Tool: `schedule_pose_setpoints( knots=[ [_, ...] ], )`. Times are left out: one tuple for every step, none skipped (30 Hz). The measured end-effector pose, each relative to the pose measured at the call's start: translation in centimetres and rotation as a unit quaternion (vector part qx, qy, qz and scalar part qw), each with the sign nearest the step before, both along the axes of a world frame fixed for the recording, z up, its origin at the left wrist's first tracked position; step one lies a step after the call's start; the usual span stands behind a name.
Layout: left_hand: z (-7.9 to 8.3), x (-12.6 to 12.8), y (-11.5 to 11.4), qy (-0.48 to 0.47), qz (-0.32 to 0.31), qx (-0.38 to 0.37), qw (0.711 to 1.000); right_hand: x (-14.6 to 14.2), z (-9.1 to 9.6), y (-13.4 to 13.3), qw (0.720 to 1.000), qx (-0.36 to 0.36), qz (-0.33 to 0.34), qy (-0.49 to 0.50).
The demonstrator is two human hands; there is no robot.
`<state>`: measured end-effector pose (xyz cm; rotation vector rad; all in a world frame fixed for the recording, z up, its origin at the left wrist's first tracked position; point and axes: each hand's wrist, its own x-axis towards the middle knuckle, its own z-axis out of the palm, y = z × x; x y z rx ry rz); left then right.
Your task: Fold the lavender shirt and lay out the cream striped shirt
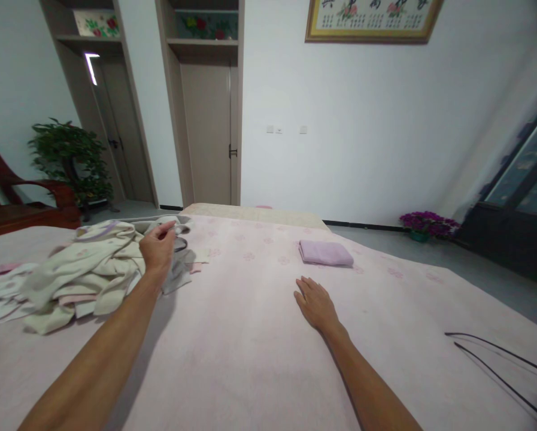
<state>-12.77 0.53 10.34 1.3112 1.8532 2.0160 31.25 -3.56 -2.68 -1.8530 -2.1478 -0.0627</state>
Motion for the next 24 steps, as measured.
schedule_pose_setpoints(
  knots=[
    [0.5, 1.7, -0.5, -0.032, -0.036, 0.036, 0.998, 0.0, 0.0, 0.0, 1.000, 0.001, 0.000, 0.001],
    [0.9, 3.6, -1.2, -0.050, -0.085, 0.061, 0.993, 0.1, 0.0, 0.0, 1.000, 0.004, 0.000, 0.004],
    [1.3, 5.5, -2.2, -0.053, -0.139, 0.075, 0.986, 0.1, 0.0, 0.0, 1.000, 0.007, 0.002, 0.007],
    [1.6, 7.3, -3.3, -0.049, -0.204, 0.072, 0.975, 0.1, -0.1, 0.0, 1.000, 0.012, 0.004, 0.010],
    [1.8, 9.1, -4.5, -0.047, -0.275, 0.059, 0.958, 0.2, -0.1, 0.0, 1.000, 0.017, 0.007, 0.013],
    [1.9, 10.7, -5.8, -0.024, -0.370, 0.023, 0.928, 0.3, -0.2, -0.1, 1.000, 0.024, 0.010, 0.016],
    [2.0, 12.0, -7.0, 0.020, -0.467, -0.024, 0.884, 0.4, -0.3, -0.1, 0.999, 0.031, 0.014, 0.019],
    [2.1, 13.1, -8.1, 0.070, -0.543, -0.068, 0.834, 0.5, -0.4, -0.1, 0.999, 0.038, 0.018, 0.022],
    [2.0, 13.8, -8.9, 0.115, -0.587, -0.108, 0.794, 0.6, -0.6, -0.1, 0.998, 0.044, 0.022, 0.025],
    [1.9, 14.2, -9.4, 0.149, -0.604, -0.135, 0.771, 0.7, -0.8, -0.1, 0.998, 0.050, 0.026, 0.029],
    [1.6, 14.4, -9.7, 0.171, -0.600, -0.152, 0.767, 0.9, -0.9, -0.1, 0.998, 0.054, 0.029, 0.035],
    [1.3, 14.4, -9.6, 0.184, -0.580, -0.161, 0.777, 1.0, -1.0, -0.1, 0.997, 0.056, 0.032, 0.041],
    [0.9, 14.2, -9.3, 0.192, -0.553, -0.163, 0.794, 1.1, -1.0, -0.1, 0.997, 0.057, 0.034, 0.050],
    [0.4, 13.8, -8.8, 0.199, -0.523, -0.166, 0.812, 1.1, -0.9, -0.1, 0.996, 0.058, 0.036, 0.060],
    [-0.2, 13.4, -8.2, 0.211, -0.493, -0.169, 0.827, 1.2, -0.7, -0.1, 0.995, 0.059, 0.039, 0.072],
    [-0.7, 13.0, -7.6, 0.229, -0.467, -0.175, 0.836, 1.1, -0.5, -0.2, 0.993, 0.060, 0.043, 0.086],
    [-1.3, 12.6, -7.1, 0.251, -0.446, -0.181, 0.840, 1.1, -0.1, -0.3, 0.992, 0.061, 0.049, 0.104],
    [-1.9, 12.4, -6.7, 0.276, -0.432, -0.185, 0.839, 1.0, 0.2, -0.5, 0.989, 0.059, 0.057, 0.122],
    [-2.5, 12.3, -6.4, 0.301, -0.424, -0.187, 0.833, 1.0, 0.5, -0.7, 0.986, 0.057, 0.066, 0.140],
    [-3.0, 12.2, -6.2, 0.326, -0.421, -0.186, 0.826, 0.9, 0.8, -0.8, 0.983, 0.053, 0.079, 0.155],
    [-3.6, 12.4, -6.1, 0.349, -0.421, -0.181, 0.817, 0.8, 1.1, -1.0, 0.980, 0.049, 0.094, 0.166],
    [-4.2, 12.6, -6.1, 0.371, -0.421, -0.174, 0.809, 0.7, 1.3, -1.2, 0.978, 0.046, 0.110, 0.171],
    [-4.8, 13.0, -6.1, 0.390, -0.420, -0.164, 0.803, 0.5, 1.4, -1.4, 0.976, 0.045, 0.125, 0.172],
    [-5.3, 13.4, -6.2, 0.408, -0.416, -0.153, 0.798, 0.4, 1.5, -1.6, 0.975, 0.044, 0.138, 0.170]
  ],
)
